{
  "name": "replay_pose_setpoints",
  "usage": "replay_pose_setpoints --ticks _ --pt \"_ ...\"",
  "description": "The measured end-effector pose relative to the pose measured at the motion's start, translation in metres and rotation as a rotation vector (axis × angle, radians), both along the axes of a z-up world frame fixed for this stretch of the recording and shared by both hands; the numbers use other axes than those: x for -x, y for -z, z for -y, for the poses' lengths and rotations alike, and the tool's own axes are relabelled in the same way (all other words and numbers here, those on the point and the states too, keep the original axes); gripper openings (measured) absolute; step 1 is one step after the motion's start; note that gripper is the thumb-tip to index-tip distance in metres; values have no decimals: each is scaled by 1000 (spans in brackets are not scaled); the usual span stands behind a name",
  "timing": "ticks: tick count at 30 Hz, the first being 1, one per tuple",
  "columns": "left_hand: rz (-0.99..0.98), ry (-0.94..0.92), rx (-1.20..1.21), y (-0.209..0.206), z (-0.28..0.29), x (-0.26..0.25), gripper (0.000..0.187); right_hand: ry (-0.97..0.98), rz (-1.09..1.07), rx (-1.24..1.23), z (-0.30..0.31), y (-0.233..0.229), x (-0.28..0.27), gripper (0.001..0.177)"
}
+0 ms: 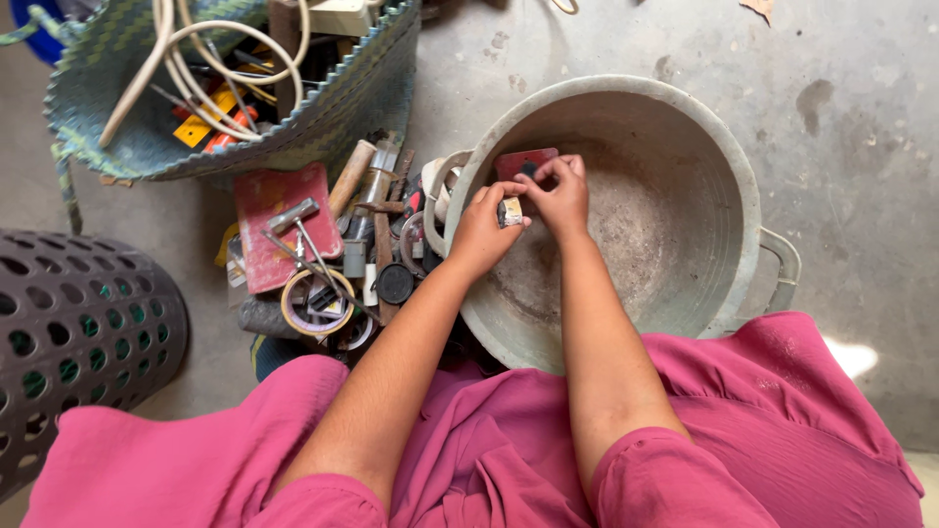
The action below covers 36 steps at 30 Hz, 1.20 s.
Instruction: The person sits on the floor and empties a bucket of mixed tools and supplies, placing each item on the floor one by one. Items include a grater, hacksaw, tape rolls, a hammer, screwdrivers, and small hardware pieces. The bucket is emptied and set aside by the end.
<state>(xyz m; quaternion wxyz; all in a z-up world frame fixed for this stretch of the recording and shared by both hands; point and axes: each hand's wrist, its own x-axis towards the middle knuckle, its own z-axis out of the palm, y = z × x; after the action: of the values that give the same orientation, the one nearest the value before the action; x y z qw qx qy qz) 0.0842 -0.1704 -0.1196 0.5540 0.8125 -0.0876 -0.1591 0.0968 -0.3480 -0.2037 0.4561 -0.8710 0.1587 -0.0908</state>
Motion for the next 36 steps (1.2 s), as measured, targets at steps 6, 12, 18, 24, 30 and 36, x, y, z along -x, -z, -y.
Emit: replay_pose_setpoints --ticks 6,12,18,24,30,36 --pt "-226 -11 372 14 -4 -4 54 127 79 -290 15 -2 -9 30" --pt "-344 -170 658 -28 -30 -4 53 287 313 -686 15 -52 -21 31" --pt "-162 -326 665 -75 -107 -2 54 54 204 -707 -57 -106 -30 27" --pt "-147 -825 513 -69 -202 14 51 -254 -89 -521 -177 -126 -3 31" --pt "1 -997 328 -29 -264 28 59 -302 -162 -176 -220 -144 18 39" --pt "15 -627 -357 -22 -275 49 50 -461 -428 -546 -235 -135 28 41"
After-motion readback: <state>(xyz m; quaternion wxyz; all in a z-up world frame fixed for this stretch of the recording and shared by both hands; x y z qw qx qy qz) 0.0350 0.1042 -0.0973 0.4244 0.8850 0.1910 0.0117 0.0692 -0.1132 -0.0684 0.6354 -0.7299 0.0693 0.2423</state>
